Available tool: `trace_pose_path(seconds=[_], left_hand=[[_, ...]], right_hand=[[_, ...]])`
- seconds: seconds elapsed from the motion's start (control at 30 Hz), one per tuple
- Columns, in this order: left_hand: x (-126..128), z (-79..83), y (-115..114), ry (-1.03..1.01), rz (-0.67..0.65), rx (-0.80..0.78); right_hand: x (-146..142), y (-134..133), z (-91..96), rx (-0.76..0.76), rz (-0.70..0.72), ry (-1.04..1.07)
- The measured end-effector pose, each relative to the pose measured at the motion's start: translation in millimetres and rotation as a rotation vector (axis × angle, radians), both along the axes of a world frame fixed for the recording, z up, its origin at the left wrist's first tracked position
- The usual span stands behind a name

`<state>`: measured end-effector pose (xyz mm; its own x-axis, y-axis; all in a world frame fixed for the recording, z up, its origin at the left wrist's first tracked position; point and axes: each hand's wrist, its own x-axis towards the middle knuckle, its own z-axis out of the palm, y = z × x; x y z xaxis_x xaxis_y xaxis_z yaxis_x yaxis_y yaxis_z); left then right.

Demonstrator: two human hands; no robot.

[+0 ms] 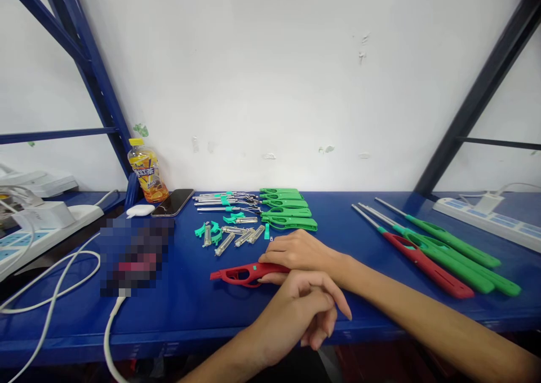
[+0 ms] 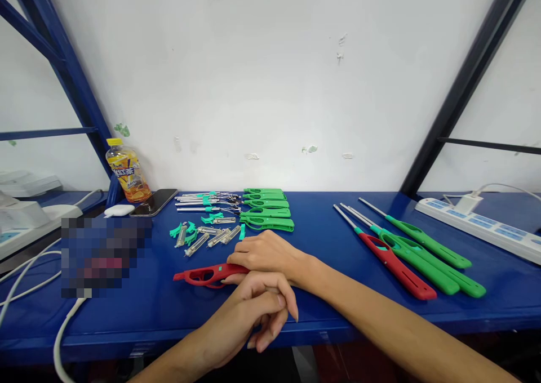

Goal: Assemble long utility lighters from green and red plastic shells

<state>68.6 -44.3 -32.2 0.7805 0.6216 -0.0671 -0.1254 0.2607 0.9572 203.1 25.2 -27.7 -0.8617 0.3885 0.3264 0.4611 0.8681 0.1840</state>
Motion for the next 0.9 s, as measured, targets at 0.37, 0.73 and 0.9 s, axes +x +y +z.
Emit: trace_pose_path(seconds=[0.37, 0.73, 0.9], left_hand=[[-0.2, 0.4, 0.0, 0.009, 0.0, -0.002], [0.1, 0.4, 0.4, -0.004, -0.006, -0.005], [-0.3, 0.4, 0.5, -0.003, -0.016, 0.006]], right_hand=[[-3.8, -2.8, 3.3, -0.097, -0.022, 0.088], [-1.9, 0.7, 3.8, -0.21, -0.034, 0.154], [-2.3, 3.8, -2.4, -0.157, -0.021, 0.146]])
